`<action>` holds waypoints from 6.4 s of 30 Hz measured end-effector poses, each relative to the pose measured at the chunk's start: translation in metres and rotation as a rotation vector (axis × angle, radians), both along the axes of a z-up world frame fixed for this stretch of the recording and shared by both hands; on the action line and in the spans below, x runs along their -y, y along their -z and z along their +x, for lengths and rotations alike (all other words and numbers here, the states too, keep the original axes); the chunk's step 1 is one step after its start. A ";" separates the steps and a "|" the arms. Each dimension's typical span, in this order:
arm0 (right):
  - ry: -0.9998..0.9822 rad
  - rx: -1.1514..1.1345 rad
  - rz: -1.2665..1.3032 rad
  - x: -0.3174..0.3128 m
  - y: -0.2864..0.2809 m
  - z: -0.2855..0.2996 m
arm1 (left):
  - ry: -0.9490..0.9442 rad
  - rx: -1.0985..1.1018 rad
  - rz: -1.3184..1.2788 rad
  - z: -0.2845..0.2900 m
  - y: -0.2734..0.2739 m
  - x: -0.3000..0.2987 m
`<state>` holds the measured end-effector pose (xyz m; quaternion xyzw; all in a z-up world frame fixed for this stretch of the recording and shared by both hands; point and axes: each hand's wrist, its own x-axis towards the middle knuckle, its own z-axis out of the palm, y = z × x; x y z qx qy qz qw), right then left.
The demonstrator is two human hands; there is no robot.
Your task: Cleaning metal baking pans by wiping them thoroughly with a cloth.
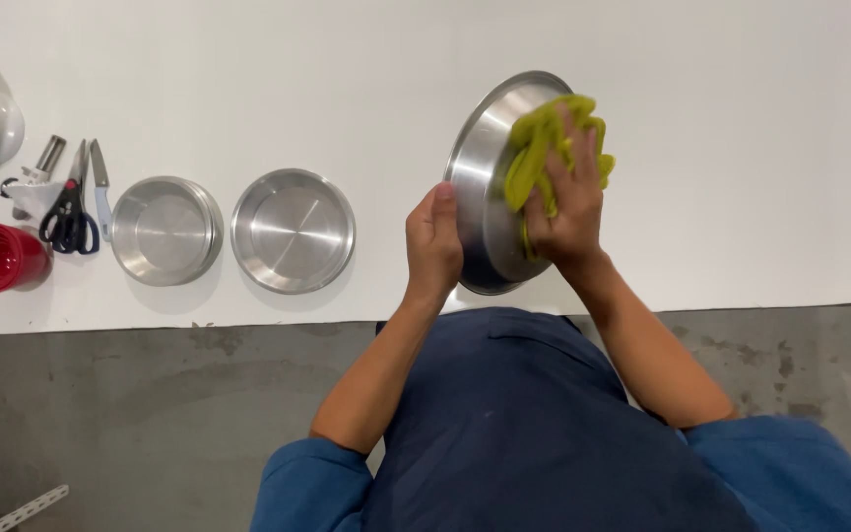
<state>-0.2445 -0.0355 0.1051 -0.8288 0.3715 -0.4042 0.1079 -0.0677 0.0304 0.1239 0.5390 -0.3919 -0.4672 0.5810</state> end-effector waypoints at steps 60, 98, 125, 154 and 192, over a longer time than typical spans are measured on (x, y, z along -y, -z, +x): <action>0.102 0.362 0.039 -0.007 0.002 0.044 | 0.100 0.452 -0.174 0.002 0.027 0.003; -0.218 1.734 1.109 0.019 0.099 -0.093 | 0.438 1.384 -0.579 0.010 0.200 -0.029; 0.086 1.289 1.239 -0.008 0.019 0.004 | 0.221 0.503 -0.184 -0.080 0.083 0.026; 0.139 1.566 1.358 -0.001 0.063 -0.092 | 0.691 1.204 -0.139 -0.029 0.219 -0.018; 0.257 0.461 0.360 0.019 0.016 0.001 | 0.247 0.317 -0.016 -0.005 -0.021 -0.005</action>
